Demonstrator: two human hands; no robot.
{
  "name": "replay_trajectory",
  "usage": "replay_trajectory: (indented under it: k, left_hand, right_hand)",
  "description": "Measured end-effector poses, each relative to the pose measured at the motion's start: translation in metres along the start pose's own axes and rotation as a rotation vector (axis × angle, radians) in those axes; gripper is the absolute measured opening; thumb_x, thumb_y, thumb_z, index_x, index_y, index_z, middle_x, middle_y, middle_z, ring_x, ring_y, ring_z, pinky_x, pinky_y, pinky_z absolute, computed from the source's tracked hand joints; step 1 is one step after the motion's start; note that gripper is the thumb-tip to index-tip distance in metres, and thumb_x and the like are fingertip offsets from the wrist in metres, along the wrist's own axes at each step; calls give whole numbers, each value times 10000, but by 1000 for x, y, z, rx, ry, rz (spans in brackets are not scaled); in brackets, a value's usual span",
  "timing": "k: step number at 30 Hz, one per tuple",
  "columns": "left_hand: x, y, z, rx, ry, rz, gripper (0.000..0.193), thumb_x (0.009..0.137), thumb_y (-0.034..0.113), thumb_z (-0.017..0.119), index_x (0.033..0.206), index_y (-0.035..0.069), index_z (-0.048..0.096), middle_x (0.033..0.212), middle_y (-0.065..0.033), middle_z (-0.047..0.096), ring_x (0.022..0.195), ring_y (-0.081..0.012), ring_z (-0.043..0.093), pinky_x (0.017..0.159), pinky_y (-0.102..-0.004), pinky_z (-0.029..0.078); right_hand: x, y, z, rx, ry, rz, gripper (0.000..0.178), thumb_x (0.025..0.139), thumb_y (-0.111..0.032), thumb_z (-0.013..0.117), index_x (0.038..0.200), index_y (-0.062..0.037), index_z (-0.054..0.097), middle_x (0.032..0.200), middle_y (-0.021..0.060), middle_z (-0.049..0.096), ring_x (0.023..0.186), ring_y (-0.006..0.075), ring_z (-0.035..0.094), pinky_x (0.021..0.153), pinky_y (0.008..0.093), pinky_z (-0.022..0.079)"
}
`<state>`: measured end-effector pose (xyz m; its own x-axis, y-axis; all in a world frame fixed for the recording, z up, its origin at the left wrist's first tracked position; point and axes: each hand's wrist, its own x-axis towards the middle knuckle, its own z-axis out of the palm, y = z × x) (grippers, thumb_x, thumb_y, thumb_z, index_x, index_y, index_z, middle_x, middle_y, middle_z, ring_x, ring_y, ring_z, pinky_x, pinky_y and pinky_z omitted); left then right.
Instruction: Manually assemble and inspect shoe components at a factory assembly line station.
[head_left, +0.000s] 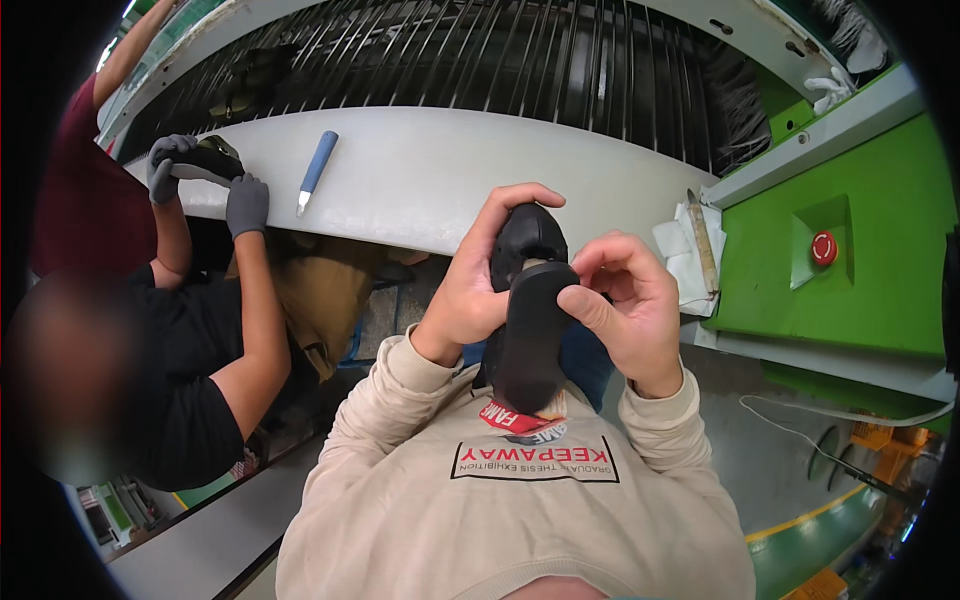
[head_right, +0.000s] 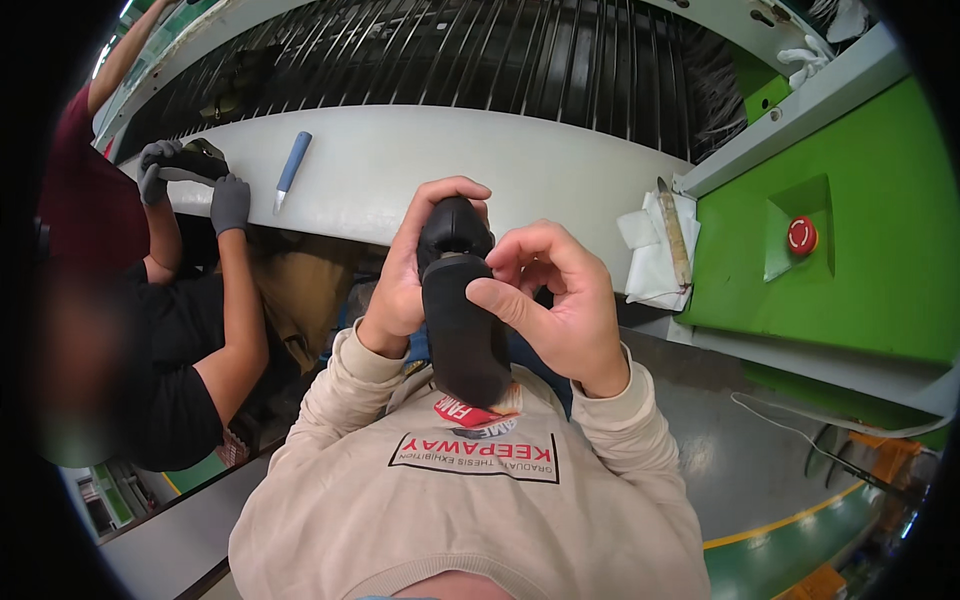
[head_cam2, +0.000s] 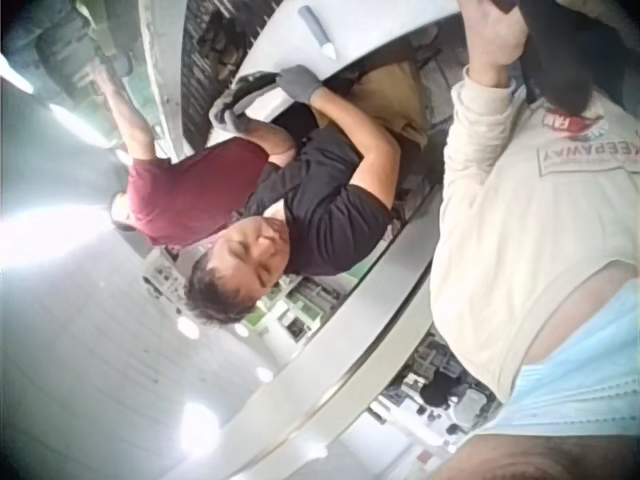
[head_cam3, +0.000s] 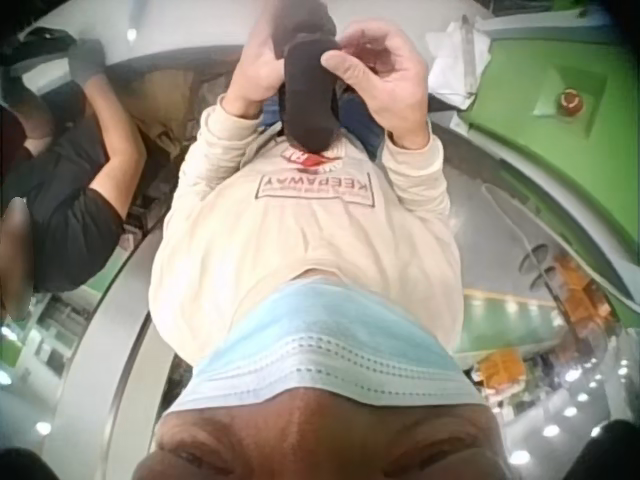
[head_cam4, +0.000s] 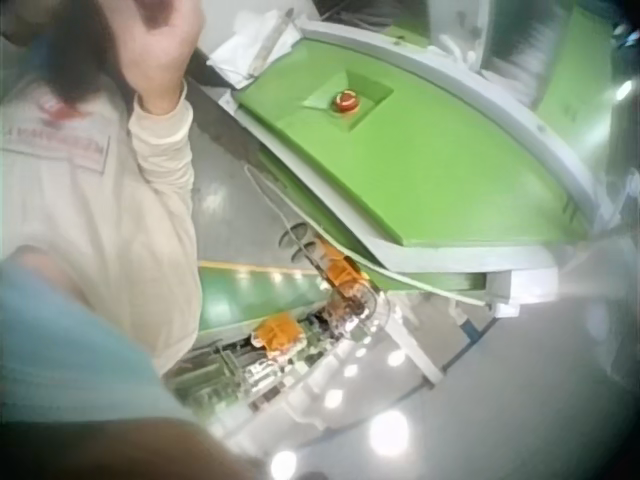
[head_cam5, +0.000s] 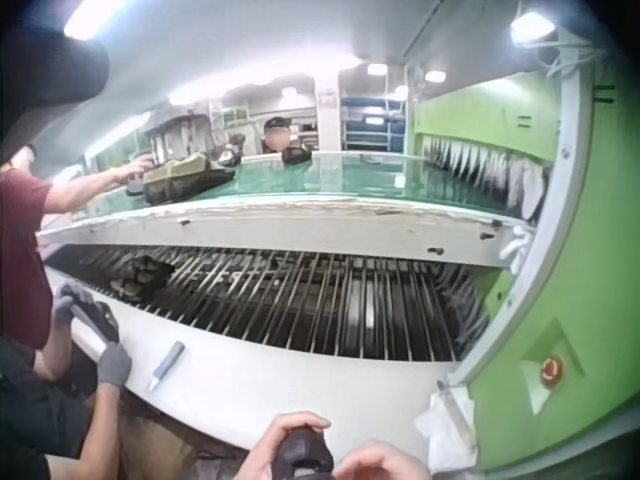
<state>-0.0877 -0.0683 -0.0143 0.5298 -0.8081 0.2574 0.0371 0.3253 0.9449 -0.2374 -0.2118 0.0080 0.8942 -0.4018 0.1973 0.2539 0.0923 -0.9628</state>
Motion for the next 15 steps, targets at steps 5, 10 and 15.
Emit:
replay_trajectory:
  k: [5,10,15]
  left_hand:
    - [-8,0,7,-7,-1,-42,679,911,201,822,1520,81,544,1104,-26,603,979,-101,593,897,-273,495]
    - [-11,-2,12,-153,32,-109,558,1203,482,334,1488,61,564,1071,-32,589,976,-113,552,941,-286,464]
    - [-7,-4,19,-98,29,-106,685,1217,566,184,1465,56,568,1069,-35,586,970,-123,551,938,-287,455]
  right_hand:
    - [-2,-3,-1,-6,9,34,258,972,-114,907,1098,-19,703,1030,25,694,860,81,679,738,232,555]
    - [-2,-4,-1,-23,13,72,250,981,-118,899,1070,-8,693,1001,18,676,844,75,662,736,226,541]
    - [-7,-1,-3,-60,54,18,252,990,-123,890,1072,-6,682,993,18,661,830,78,640,736,226,529]
